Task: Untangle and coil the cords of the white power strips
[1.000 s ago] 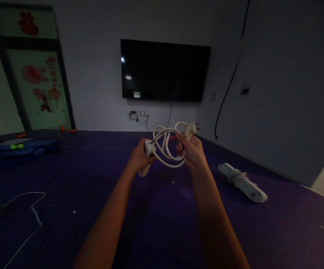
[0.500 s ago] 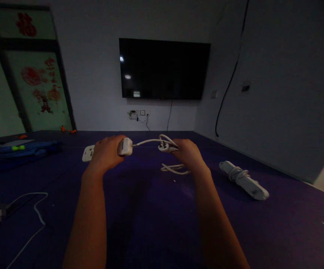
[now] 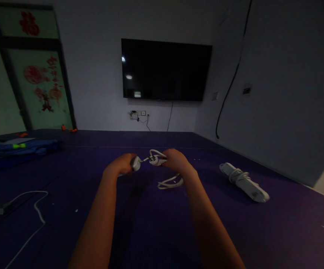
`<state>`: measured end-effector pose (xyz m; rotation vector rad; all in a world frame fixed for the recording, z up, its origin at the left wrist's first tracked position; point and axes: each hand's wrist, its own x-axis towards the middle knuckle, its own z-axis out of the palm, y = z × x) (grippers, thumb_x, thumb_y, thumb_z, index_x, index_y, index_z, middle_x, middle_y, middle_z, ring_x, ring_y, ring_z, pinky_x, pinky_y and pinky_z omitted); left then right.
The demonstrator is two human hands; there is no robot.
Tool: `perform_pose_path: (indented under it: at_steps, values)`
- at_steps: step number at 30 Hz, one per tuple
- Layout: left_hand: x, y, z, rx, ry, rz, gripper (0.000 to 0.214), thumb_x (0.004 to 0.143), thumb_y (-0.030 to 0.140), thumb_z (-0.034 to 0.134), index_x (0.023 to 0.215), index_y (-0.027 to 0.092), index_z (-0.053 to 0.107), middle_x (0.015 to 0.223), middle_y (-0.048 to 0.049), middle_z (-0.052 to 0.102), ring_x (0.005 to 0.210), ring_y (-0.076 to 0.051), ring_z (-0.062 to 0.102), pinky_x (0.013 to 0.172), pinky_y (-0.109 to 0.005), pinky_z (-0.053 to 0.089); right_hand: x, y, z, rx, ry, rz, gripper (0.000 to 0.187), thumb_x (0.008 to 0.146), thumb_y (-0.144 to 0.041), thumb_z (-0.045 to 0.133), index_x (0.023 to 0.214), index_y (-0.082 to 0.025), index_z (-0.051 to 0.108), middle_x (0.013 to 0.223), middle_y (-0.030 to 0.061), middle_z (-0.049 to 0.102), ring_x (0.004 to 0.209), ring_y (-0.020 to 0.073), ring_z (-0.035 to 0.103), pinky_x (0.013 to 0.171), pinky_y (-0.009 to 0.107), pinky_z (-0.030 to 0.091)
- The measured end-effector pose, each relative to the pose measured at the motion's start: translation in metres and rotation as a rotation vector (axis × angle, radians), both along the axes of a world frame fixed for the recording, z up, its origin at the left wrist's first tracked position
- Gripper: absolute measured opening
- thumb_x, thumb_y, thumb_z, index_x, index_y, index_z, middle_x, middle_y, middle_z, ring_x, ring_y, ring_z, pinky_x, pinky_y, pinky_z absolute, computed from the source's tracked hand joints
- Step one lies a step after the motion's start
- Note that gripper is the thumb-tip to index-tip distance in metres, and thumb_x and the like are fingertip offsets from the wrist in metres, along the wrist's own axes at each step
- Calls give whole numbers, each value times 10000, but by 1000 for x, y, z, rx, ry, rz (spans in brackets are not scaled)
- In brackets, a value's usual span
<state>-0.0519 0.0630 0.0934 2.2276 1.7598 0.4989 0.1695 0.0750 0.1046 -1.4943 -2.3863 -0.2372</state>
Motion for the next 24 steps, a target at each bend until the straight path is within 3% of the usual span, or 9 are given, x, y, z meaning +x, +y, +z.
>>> perform_pose_path:
  at_steps: [4,8,16,20,24]
  values:
    - [11,-1,1,18,30,-47,573,447,27,639,990,205,593,968,-77,682,857,-225,626,668,-248,430,-8,4,-8,6,-7,38,248,708,-378,605,852,-191,681,901,103,694,830,229,633,605,253,367]
    - [12,-2,1,44,-10,-48,563,461,22,616,993,202,580,958,-62,682,854,-207,626,692,-242,432,-9,13,-14,-12,119,106,201,728,-328,569,771,-166,679,795,92,691,740,198,623,576,246,341]
    - [15,5,-2,105,-180,-183,659,485,80,671,1114,213,524,1022,-35,647,892,-201,603,760,-279,452,-9,17,-12,-271,749,389,260,655,-376,635,603,-122,613,495,-33,502,494,79,444,491,202,306]
    - [23,8,-3,137,-312,-277,687,525,160,712,1173,201,490,1103,-60,625,977,-205,583,851,-313,437,-11,5,-4,-463,1059,320,279,626,-388,668,575,-136,559,370,-89,336,340,34,277,364,185,191]
    - [27,-1,10,310,-351,-176,677,523,238,750,1156,161,522,1173,-128,588,1058,-237,546,914,-348,398,-11,-1,2,-582,1331,180,289,640,-371,687,581,-142,522,351,-116,274,287,9,193,314,168,103]
